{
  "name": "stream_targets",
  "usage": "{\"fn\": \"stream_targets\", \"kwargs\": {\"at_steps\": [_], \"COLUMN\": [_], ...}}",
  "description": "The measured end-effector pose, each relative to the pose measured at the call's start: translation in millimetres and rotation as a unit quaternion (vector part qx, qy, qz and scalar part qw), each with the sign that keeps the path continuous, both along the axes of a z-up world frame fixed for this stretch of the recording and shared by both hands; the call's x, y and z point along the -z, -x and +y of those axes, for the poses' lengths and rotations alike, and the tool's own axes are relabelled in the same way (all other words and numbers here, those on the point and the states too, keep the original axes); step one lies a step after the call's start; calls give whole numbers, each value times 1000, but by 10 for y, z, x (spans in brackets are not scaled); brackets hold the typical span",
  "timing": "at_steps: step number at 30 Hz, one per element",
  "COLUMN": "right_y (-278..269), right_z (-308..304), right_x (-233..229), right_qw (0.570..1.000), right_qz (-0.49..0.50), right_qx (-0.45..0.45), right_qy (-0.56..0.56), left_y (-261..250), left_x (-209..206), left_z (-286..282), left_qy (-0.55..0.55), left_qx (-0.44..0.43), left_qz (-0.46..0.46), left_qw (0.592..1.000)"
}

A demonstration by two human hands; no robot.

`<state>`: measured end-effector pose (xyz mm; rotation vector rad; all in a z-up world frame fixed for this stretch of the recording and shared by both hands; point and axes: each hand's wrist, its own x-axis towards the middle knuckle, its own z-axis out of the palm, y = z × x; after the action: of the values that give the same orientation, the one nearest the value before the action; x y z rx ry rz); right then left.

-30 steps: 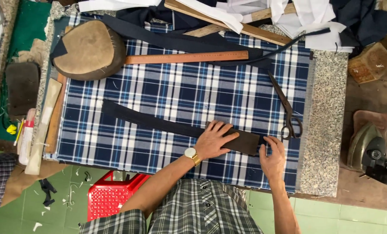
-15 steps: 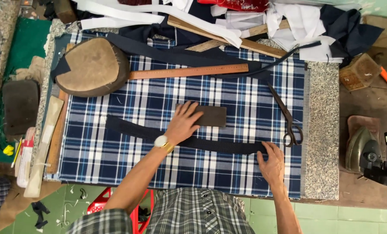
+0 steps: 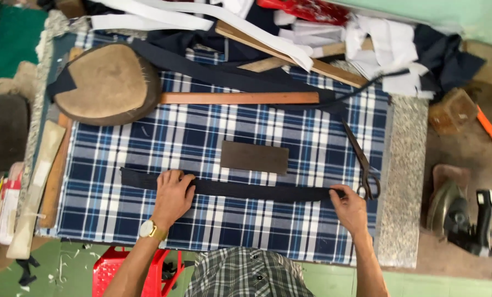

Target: The person irons a long strip of dark fabric on a plaid-covered worktable using a steam iron and a wooden pressing block. They repeatedly fold, press, and trim the fabric with scissors, then iron again to set the folds.

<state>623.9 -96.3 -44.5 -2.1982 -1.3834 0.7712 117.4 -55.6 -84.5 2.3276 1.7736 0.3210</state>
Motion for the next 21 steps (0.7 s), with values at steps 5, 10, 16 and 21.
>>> {"fn": "stream_targets", "kwargs": {"at_steps": [5, 10, 16, 21], "right_y": [-122, -240, -21, 214], "right_z": [462, 1106, 1388, 778], "right_x": [-227, -457, -330, -69], "right_qw": [997, 984, 939, 977], "right_qz": [-26, -71, -166, -190], "right_qx": [-11, -14, -86, 18], "right_qy": [-72, -164, -288, -96], "left_y": [-74, -189, -267, -367], "left_x": [-337, -931, -475, 50], "left_z": [373, 1258, 2445, 3056], "left_qy": [106, 82, -173, -168], "left_qx": [21, 45, 72, 136], "left_qz": [-108, -235, 16, 125], "left_qw": [988, 968, 982, 968]}}
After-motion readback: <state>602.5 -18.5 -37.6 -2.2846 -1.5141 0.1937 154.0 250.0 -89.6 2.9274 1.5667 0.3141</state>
